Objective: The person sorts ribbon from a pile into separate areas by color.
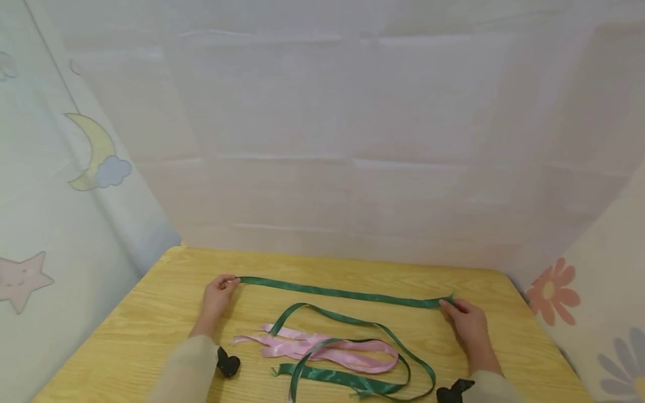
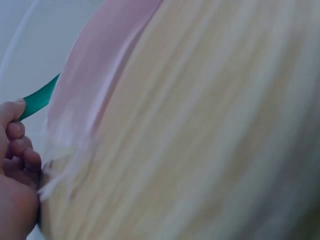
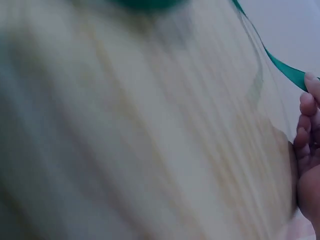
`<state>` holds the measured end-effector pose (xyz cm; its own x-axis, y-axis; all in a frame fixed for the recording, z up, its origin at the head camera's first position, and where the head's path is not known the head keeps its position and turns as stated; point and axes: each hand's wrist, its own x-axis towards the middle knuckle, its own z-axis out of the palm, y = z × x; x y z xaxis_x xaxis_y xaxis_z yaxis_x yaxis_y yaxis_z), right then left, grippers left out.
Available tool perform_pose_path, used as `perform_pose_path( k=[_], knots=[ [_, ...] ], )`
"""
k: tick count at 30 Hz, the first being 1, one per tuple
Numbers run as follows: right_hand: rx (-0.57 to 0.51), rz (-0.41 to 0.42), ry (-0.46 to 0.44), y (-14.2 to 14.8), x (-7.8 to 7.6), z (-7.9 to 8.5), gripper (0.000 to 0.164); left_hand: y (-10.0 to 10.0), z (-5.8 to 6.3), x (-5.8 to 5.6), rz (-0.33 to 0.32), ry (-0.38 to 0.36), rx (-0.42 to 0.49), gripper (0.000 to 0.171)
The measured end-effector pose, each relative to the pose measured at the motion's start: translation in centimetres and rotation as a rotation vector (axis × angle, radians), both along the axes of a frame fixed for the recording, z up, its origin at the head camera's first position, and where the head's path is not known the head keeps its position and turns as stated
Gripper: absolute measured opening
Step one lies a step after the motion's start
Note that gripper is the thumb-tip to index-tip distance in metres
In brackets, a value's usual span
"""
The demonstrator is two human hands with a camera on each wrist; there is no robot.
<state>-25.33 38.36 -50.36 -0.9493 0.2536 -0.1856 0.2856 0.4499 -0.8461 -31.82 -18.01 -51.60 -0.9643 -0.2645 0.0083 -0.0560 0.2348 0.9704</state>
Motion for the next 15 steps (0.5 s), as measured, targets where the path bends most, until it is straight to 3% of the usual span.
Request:
perform_pose_path(
  k=[5, 11, 15],
  knots=[
    [0.049, -0.057, 0.093, -0.40, 0.30, -0.81, 0.080, 0.59, -0.63, 0.29, 0.061, 0.076, -0.039, 0.020],
    [0.143, -0.093, 0.113, -0.71, 0.32, -1.02, 0.080, 0.80, -0.95, 0.15, 0.113, 0.126, -0.065, 0.020],
    [0.158, -0.126, 0.112, -0.85, 0.20, -1.11, 0.077, 1.03, -0.81, 0.17, 0.128, 0.122, -0.095, 0.021]
  ],
)
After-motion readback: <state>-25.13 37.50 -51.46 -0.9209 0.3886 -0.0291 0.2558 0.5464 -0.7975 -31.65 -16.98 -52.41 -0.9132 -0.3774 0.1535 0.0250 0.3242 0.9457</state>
